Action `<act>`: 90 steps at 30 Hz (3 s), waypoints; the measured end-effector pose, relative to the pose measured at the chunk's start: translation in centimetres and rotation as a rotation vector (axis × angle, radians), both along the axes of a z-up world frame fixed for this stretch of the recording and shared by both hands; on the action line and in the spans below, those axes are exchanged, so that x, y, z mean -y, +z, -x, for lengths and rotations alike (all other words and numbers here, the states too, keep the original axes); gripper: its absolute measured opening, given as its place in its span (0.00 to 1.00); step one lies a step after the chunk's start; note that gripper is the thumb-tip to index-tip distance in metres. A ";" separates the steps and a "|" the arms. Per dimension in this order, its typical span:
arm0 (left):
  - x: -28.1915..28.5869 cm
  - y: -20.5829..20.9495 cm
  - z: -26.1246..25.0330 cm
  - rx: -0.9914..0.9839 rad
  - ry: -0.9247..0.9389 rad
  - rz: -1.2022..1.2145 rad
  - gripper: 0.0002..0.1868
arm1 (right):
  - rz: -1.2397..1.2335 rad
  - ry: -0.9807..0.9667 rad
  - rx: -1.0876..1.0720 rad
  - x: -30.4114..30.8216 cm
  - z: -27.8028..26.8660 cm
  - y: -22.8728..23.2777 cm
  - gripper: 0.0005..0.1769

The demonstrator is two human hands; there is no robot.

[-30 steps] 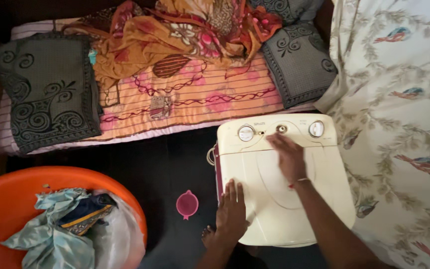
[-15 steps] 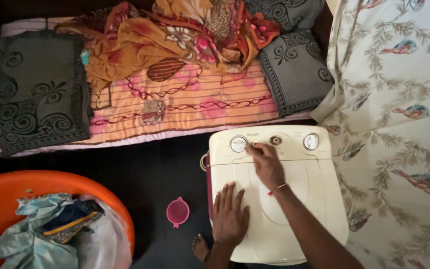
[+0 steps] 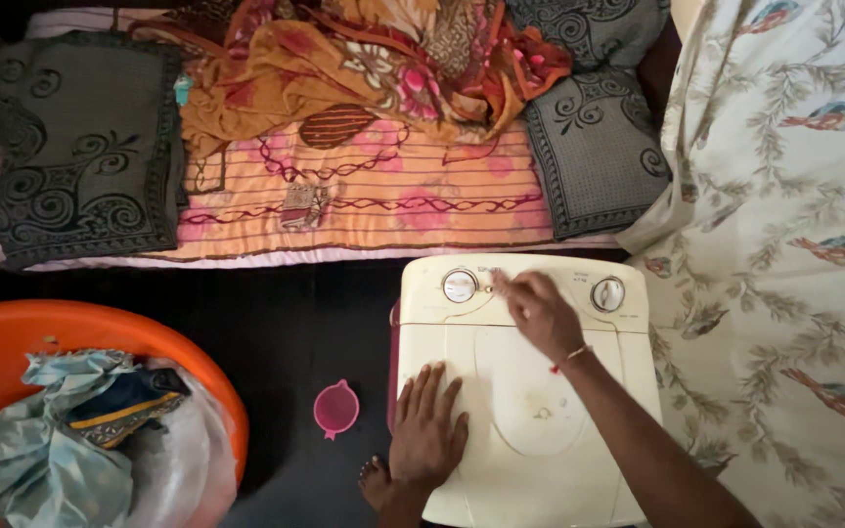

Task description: The person handles a patterned cloth, places it into a small pink bucket, and then operates the control dials of a small top-loading washing machine. They open the lid to place an item inside and continue adjusting the wash settings and timer knobs.

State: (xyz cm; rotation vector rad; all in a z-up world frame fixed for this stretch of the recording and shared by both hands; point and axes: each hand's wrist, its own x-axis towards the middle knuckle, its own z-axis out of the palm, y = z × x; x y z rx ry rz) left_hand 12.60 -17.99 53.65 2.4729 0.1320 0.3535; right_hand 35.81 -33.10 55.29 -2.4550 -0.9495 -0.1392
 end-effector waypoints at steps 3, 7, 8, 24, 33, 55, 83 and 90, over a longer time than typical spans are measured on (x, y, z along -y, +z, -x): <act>0.0 0.0 -0.2 -0.020 -0.010 0.002 0.27 | -0.102 -0.040 0.106 -0.6 0.1 -1.0 0.19; 0.0 0.1 -0.1 -0.018 -0.016 0.012 0.27 | -0.113 0.115 0.084 -1.2 2.7 -1.8 0.16; 0.0 0.0 -0.1 -0.035 -0.018 0.011 0.27 | -0.076 0.065 0.036 -1.0 2.0 -1.6 0.15; 0.2 -0.9 0.0 0.000 -0.002 0.039 0.27 | 0.023 0.303 0.161 -15.2 -1.9 -2.2 0.07; 0.0 -0.5 -0.1 -0.002 -0.017 0.076 0.26 | 0.380 0.677 0.207 -14.4 3.1 -5.5 0.14; 0.1 -0.2 0.2 -0.040 -0.022 0.123 0.26 | 0.180 0.450 0.350 -14.3 -0.6 0.0 0.13; 0.4 -1.8 1.2 0.043 -0.113 0.185 0.17 | 0.806 0.486 -0.086 -19.3 6.3 -3.5 0.07; 3.4 -8.5 2.3 0.121 -0.298 0.194 0.18 | 0.847 0.739 -0.232 -16.4 15.4 -3.1 0.07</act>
